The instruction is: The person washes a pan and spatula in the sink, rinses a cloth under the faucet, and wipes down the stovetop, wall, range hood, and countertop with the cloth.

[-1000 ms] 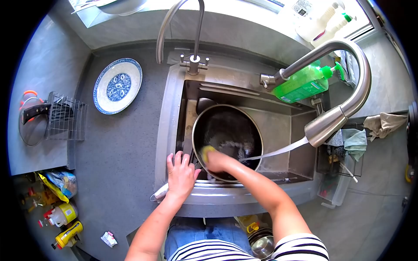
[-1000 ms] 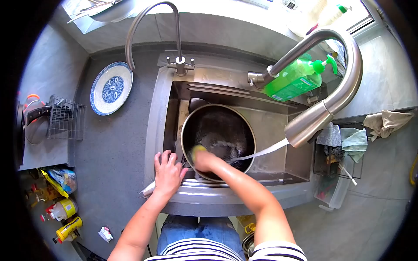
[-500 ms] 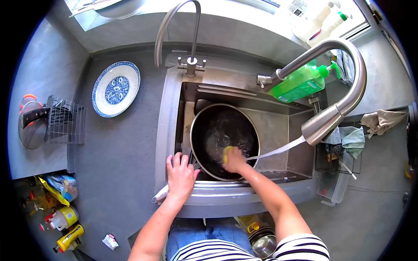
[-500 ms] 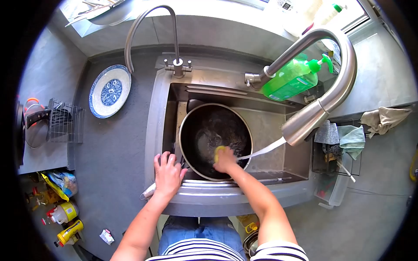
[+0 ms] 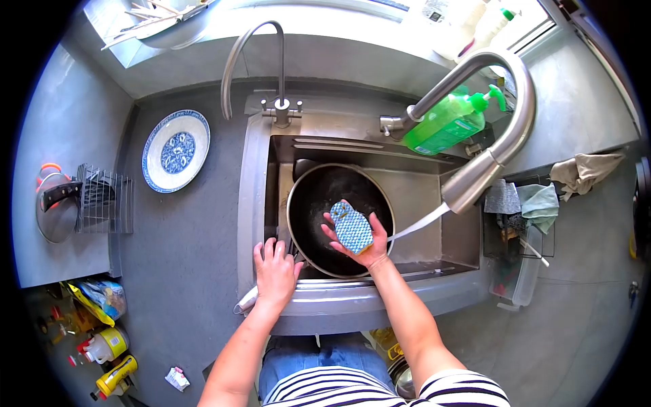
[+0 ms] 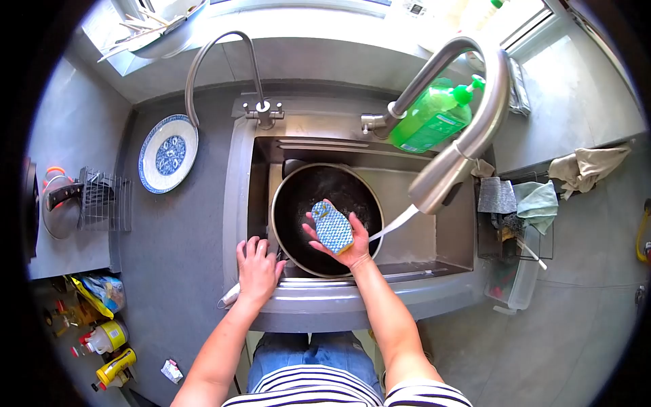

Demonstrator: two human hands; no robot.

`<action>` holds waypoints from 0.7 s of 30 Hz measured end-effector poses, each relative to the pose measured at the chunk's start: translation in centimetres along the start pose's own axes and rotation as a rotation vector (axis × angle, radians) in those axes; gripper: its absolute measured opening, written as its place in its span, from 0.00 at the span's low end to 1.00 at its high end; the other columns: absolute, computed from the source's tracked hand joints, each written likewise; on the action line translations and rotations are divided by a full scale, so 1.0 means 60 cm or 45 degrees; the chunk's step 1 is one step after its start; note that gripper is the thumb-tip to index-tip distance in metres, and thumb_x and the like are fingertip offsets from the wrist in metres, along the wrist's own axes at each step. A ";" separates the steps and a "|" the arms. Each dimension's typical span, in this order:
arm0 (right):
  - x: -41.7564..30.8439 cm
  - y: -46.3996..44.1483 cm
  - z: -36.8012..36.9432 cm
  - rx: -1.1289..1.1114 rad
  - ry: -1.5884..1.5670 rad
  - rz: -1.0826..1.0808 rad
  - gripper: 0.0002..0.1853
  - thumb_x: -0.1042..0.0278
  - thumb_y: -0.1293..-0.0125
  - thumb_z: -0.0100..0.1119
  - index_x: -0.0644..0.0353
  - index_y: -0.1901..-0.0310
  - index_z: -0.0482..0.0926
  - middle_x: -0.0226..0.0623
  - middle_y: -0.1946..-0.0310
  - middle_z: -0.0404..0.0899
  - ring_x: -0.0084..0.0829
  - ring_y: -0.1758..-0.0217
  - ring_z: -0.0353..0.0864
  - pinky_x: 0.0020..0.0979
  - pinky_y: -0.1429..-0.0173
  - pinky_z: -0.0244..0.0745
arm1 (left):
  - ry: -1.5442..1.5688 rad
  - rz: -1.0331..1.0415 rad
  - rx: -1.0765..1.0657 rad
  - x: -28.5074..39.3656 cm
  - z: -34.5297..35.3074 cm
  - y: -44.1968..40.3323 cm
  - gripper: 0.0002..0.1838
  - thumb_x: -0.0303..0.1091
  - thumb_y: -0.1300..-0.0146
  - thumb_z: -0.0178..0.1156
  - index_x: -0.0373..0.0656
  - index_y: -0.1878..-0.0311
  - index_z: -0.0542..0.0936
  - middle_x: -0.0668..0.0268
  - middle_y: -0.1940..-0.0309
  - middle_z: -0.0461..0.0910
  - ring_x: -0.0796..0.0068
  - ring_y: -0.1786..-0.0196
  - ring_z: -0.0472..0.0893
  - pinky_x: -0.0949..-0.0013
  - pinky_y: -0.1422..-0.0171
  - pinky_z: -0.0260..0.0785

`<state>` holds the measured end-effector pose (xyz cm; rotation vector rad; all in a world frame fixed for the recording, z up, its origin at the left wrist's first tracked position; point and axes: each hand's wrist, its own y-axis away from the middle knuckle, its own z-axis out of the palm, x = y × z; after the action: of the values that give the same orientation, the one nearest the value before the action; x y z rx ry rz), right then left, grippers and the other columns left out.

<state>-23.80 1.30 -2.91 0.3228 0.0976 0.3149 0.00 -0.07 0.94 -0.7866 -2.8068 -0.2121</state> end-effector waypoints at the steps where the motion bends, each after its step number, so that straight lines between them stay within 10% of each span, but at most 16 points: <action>1: -0.002 0.009 -0.006 -0.004 -0.028 0.002 0.32 0.51 0.33 0.55 0.41 0.28 0.61 0.42 0.32 0.65 0.48 0.36 0.69 0.42 0.55 0.81 | 0.001 -0.002 0.031 0.003 -0.003 0.002 0.17 0.43 0.46 0.68 0.41 0.59 0.84 0.58 0.45 0.75 0.56 0.34 0.65 0.48 0.27 0.47; 6: -0.019 0.068 -0.036 0.291 0.109 -0.207 0.16 0.60 0.32 0.55 0.46 0.44 0.74 0.34 0.56 0.75 0.30 0.61 0.73 0.25 0.73 0.69 | 0.017 0.000 0.181 0.011 -0.014 0.004 0.26 0.47 0.44 0.67 0.47 0.44 0.79 0.59 0.34 0.67 0.56 0.30 0.60 0.46 0.26 0.44; 10: -0.058 0.148 -0.031 0.546 0.042 -0.243 0.15 0.42 0.34 0.59 0.45 0.63 0.76 0.24 0.75 0.75 0.22 0.75 0.74 0.21 0.82 0.63 | 0.062 0.145 0.210 0.047 -0.029 0.010 0.23 0.44 0.45 0.67 0.49 0.45 0.80 0.60 0.32 0.65 0.56 0.28 0.58 0.45 0.26 0.43; 21: -0.217 0.265 0.011 1.039 0.723 -0.668 0.26 0.31 0.39 0.57 0.48 0.70 0.69 0.26 0.82 0.68 0.23 0.87 0.67 0.26 0.86 0.62 | 0.266 0.694 0.132 0.267 -0.021 -0.058 0.19 0.39 0.47 0.68 0.51 0.50 0.81 0.59 0.36 0.69 0.54 0.31 0.62 0.50 0.30 0.51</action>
<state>-40.62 11.28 3.50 0.9865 0.8691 -0.1843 -14.95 4.63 5.84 -1.3694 -2.2867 -0.0502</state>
